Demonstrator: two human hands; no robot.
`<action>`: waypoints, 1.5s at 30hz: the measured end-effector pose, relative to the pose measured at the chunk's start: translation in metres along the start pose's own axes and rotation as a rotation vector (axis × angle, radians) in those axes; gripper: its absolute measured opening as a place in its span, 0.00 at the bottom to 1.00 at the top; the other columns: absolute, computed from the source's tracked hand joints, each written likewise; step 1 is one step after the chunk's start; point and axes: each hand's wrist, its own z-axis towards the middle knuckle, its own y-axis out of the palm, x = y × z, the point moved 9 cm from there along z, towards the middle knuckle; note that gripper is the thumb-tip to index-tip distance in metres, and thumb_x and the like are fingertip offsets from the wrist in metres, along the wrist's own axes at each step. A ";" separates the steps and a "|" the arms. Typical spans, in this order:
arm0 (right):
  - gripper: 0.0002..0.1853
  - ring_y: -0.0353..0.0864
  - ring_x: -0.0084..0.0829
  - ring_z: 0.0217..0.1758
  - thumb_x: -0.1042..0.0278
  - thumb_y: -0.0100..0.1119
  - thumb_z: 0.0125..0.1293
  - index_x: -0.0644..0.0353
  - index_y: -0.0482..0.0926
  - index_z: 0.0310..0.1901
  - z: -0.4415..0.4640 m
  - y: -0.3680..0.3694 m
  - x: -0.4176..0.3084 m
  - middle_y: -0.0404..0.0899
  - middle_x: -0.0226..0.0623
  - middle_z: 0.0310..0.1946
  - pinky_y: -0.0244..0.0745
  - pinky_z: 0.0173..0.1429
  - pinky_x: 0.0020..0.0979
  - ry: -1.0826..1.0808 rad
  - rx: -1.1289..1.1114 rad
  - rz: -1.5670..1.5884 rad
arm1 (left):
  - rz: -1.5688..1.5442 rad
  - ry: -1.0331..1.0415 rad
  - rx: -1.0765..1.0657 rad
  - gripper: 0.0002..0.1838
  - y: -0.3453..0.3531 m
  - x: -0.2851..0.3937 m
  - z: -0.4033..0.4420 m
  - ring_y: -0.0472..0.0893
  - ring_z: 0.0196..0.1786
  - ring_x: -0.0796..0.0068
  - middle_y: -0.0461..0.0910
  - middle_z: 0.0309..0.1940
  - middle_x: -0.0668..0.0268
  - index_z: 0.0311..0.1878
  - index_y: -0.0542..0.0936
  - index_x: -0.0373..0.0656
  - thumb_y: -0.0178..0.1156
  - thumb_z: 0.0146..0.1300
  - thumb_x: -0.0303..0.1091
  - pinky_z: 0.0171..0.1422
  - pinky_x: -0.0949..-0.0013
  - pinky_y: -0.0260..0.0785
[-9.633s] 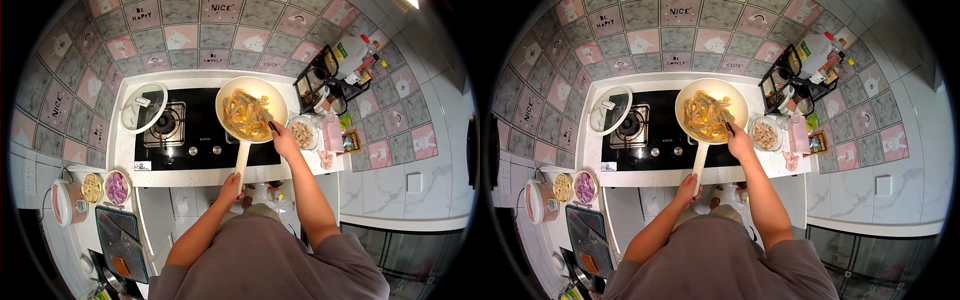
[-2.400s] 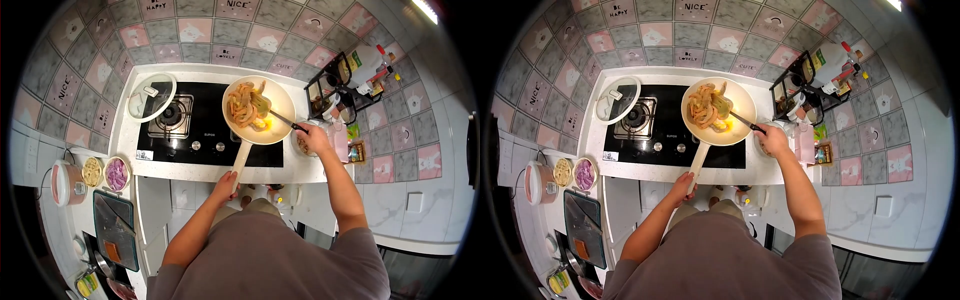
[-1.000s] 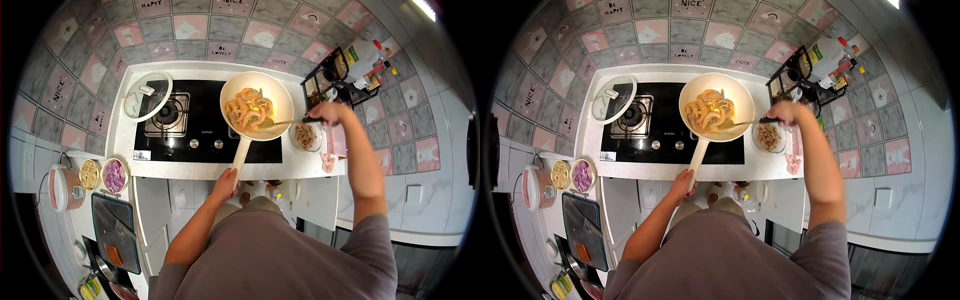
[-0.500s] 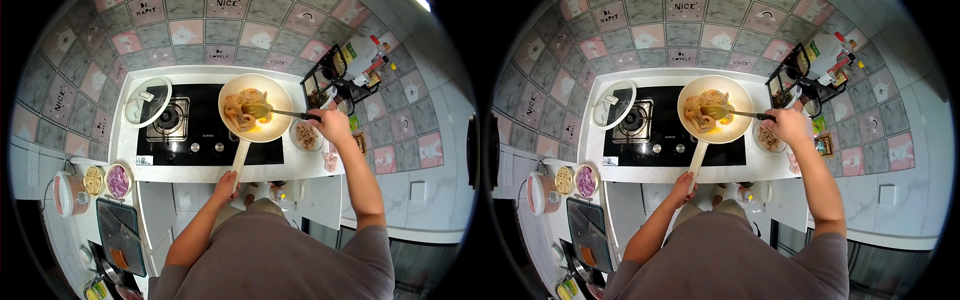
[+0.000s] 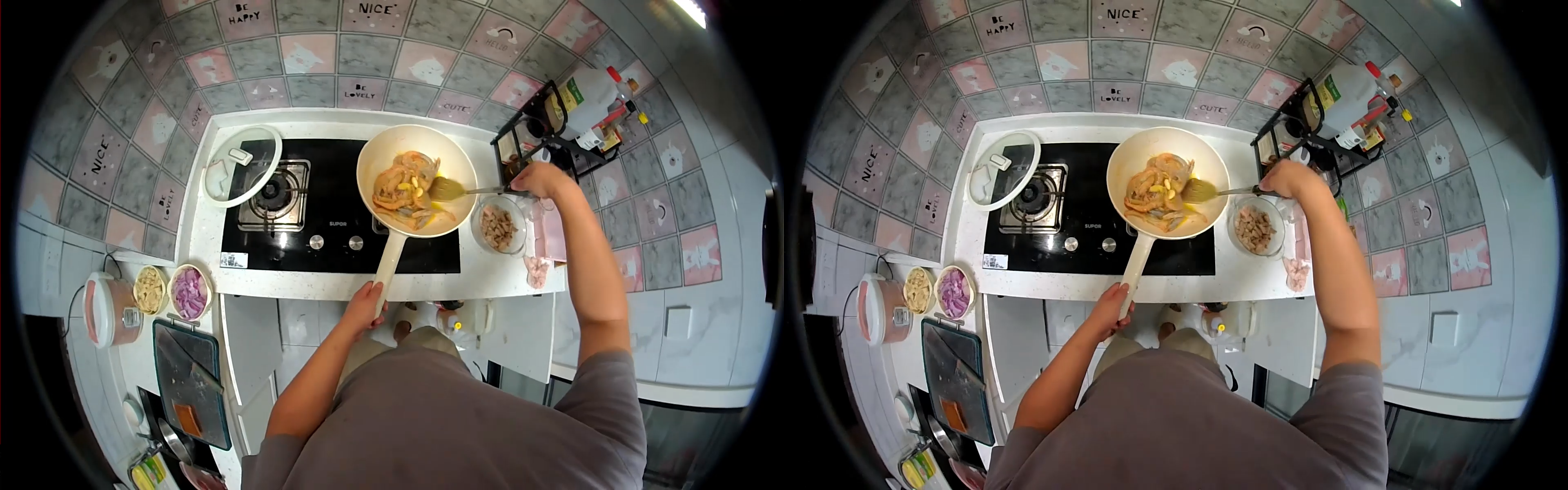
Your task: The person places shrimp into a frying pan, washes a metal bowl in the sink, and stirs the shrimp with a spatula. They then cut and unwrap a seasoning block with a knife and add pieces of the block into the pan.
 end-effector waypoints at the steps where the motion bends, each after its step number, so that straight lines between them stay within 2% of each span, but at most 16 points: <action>1: 0.18 0.85 0.32 0.38 0.47 0.68 0.59 0.47 0.88 0.46 0.009 0.024 0.007 0.88 0.35 0.35 0.79 0.46 0.34 0.018 -0.106 0.250 | -0.004 -0.006 -0.015 0.16 0.001 0.000 0.000 0.65 0.17 0.79 0.72 0.29 0.70 0.52 0.69 0.51 0.45 0.76 0.52 0.17 0.76 0.49; 2: 0.20 0.84 0.29 0.34 0.46 0.67 0.60 0.50 0.88 0.47 0.015 0.052 0.009 0.87 0.34 0.34 0.78 0.44 0.32 0.037 -0.217 0.501 | -0.006 -0.014 -0.031 0.16 0.002 -0.001 0.000 0.65 0.17 0.79 0.72 0.29 0.70 0.52 0.69 0.51 0.45 0.76 0.52 0.17 0.76 0.49; 4: 0.22 0.79 0.26 0.28 0.44 0.65 0.63 0.56 0.87 0.47 0.027 0.090 0.002 0.87 0.30 0.33 0.76 0.42 0.31 -0.057 -0.148 0.703 | -0.004 -0.014 -0.024 0.16 0.000 -0.002 0.000 0.65 0.17 0.80 0.72 0.29 0.70 0.52 0.70 0.51 0.44 0.76 0.52 0.17 0.76 0.48; 6: 0.20 0.82 0.33 0.27 0.48 0.65 0.64 0.53 0.87 0.48 0.016 0.088 -0.023 0.87 0.35 0.34 0.77 0.41 0.34 -0.151 -0.030 0.702 | -0.006 -0.012 -0.016 0.16 0.000 -0.001 -0.002 0.65 0.17 0.80 0.73 0.29 0.70 0.52 0.70 0.51 0.44 0.76 0.52 0.17 0.76 0.48; 9: 0.17 0.84 0.44 0.36 0.50 0.66 0.62 0.43 0.86 0.50 -0.014 0.040 -0.051 0.86 0.42 0.34 0.78 0.43 0.40 -0.255 0.248 0.411 | 0.006 -0.002 -0.023 0.16 0.002 0.000 -0.004 0.66 0.17 0.80 0.73 0.29 0.71 0.52 0.70 0.52 0.44 0.76 0.52 0.17 0.77 0.48; 13: 0.16 0.84 0.42 0.36 0.50 0.66 0.60 0.39 0.86 0.49 -0.057 -0.017 -0.057 0.86 0.34 0.33 0.78 0.40 0.41 -0.449 0.452 0.114 | 0.007 -0.003 -0.017 0.16 0.001 0.000 -0.004 0.66 0.18 0.80 0.73 0.29 0.72 0.51 0.70 0.52 0.43 0.76 0.53 0.17 0.77 0.49; 18: 0.13 0.85 0.39 0.38 0.53 0.66 0.60 0.38 0.87 0.47 -0.106 -0.082 -0.058 0.86 0.33 0.34 0.80 0.39 0.39 -0.339 0.490 -0.044 | 0.014 -0.006 -0.044 0.17 0.003 -0.001 -0.002 0.67 0.18 0.80 0.73 0.29 0.72 0.52 0.70 0.51 0.43 0.77 0.53 0.19 0.76 0.51; 24: 0.12 0.86 0.42 0.40 0.53 0.66 0.58 0.43 0.89 0.42 -0.087 -0.085 -0.070 0.87 0.39 0.37 0.81 0.44 0.42 -0.032 0.296 -0.225 | 0.035 -0.010 -0.025 0.17 0.001 0.000 -0.001 0.67 0.18 0.80 0.73 0.28 0.72 0.51 0.70 0.51 0.43 0.77 0.53 0.20 0.76 0.52; 26: 0.14 0.86 0.43 0.43 0.53 0.65 0.58 0.47 0.89 0.43 -0.070 -0.068 -0.063 0.87 0.41 0.40 0.82 0.46 0.42 0.071 0.094 -0.209 | 0.044 -0.013 -0.019 0.16 0.001 0.000 -0.001 0.67 0.18 0.80 0.73 0.28 0.72 0.52 0.70 0.51 0.43 0.77 0.52 0.20 0.76 0.52; 27: 0.17 0.87 0.43 0.40 0.51 0.66 0.58 0.54 0.88 0.40 -0.065 -0.064 -0.062 0.87 0.43 0.35 0.81 0.45 0.41 0.076 0.040 -0.156 | 0.044 -0.013 -0.019 0.16 0.000 0.000 -0.001 0.67 0.18 0.80 0.73 0.28 0.72 0.52 0.70 0.51 0.43 0.77 0.52 0.20 0.76 0.52; 32: 0.22 0.77 0.32 0.21 0.47 0.69 0.59 0.62 0.87 0.36 -0.002 0.034 0.009 0.81 0.39 0.22 0.73 0.29 0.36 0.087 -0.220 0.308 | 0.042 -0.005 -0.028 0.15 0.002 0.005 -0.003 0.66 0.17 0.80 0.73 0.27 0.72 0.52 0.70 0.51 0.44 0.76 0.51 0.18 0.76 0.51; 34: 0.21 0.77 0.31 0.21 0.48 0.68 0.61 0.61 0.88 0.40 -0.004 0.069 0.016 0.82 0.38 0.23 0.73 0.28 0.36 0.105 -0.117 0.688 | 0.027 0.002 -0.030 0.15 0.002 0.004 -0.003 0.66 0.17 0.80 0.73 0.27 0.72 0.52 0.70 0.51 0.44 0.76 0.51 0.18 0.76 0.50; 36: 0.22 0.79 0.30 0.25 0.48 0.67 0.63 0.61 0.87 0.45 -0.008 0.097 -0.003 0.83 0.38 0.25 0.75 0.33 0.35 0.067 -0.018 0.785 | 0.015 0.008 -0.026 0.15 0.001 0.003 -0.002 0.66 0.17 0.80 0.73 0.27 0.72 0.52 0.70 0.51 0.44 0.76 0.51 0.18 0.76 0.50; 37: 0.22 0.84 0.37 0.32 0.48 0.65 0.64 0.59 0.86 0.48 -0.005 0.101 -0.019 0.85 0.43 0.29 0.78 0.40 0.37 -0.039 0.075 0.746 | 0.016 0.002 -0.028 0.15 0.001 0.003 -0.002 0.66 0.17 0.80 0.73 0.27 0.72 0.52 0.70 0.51 0.44 0.76 0.51 0.18 0.76 0.50; 41: 0.18 0.82 0.51 0.43 0.49 0.63 0.64 0.49 0.85 0.51 -0.030 0.056 -0.053 0.85 0.47 0.37 0.78 0.46 0.42 -0.054 0.275 0.471 | 0.016 0.004 -0.033 0.16 0.000 0.002 -0.001 0.66 0.17 0.80 0.73 0.28 0.71 0.52 0.70 0.51 0.44 0.76 0.52 0.18 0.76 0.50; 45: 0.16 0.84 0.46 0.41 0.51 0.64 0.63 0.43 0.85 0.51 -0.067 -0.003 -0.063 0.86 0.37 0.36 0.78 0.43 0.42 -0.312 0.501 0.200 | 0.006 0.012 -0.018 0.17 0.000 0.003 -0.004 0.66 0.18 0.80 0.73 0.28 0.71 0.52 0.70 0.51 0.44 0.77 0.52 0.18 0.76 0.50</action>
